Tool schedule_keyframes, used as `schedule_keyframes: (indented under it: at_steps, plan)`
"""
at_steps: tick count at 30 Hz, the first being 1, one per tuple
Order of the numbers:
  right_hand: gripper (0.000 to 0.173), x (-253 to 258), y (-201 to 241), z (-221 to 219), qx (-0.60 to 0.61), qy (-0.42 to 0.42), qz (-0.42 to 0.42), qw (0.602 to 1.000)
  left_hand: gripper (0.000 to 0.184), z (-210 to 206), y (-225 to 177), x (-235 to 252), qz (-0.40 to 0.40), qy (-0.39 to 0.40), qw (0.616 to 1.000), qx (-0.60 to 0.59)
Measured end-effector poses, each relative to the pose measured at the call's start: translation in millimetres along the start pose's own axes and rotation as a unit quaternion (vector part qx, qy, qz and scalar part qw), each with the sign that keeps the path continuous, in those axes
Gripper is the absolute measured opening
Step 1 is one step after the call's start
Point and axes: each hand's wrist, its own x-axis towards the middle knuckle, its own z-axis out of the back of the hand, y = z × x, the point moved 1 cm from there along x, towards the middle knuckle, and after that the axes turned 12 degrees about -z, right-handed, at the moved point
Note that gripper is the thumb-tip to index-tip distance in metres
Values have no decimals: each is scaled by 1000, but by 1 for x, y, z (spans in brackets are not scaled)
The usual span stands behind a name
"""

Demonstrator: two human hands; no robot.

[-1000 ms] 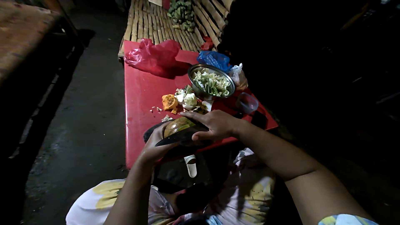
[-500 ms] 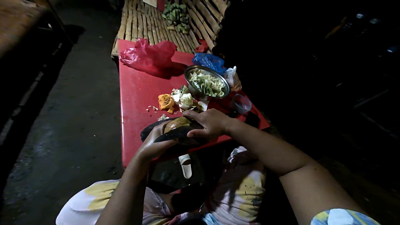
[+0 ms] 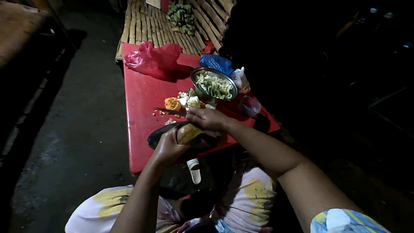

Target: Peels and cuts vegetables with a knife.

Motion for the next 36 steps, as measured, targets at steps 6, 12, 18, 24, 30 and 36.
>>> schedule_keyframes:
  at_steps: [6,12,18,24,30,36]
  plan:
    - [55,36,-23,19,307,31,-153,939,49,1,-3,0,5,5,1000,-14]
    - [45,56,-41,26,248,-13,-285,926,54,3,-1,-2,9,-11,999,-45]
    - [55,26,-27,28,204,7,-107,973,47,1,0,-2,11,-10,1000,-27]
    - [65,-42,-10,23,26,30,100,994,41,0,2,-5,11,-23,999,-26]
    - [79,-52,-20,4,-32,23,64,997,42,0,6,-4,-5,-28,998,-57]
    - [76,-48,-19,-1,-48,11,66,997,41,2,13,-3,-11,-10,998,-68]
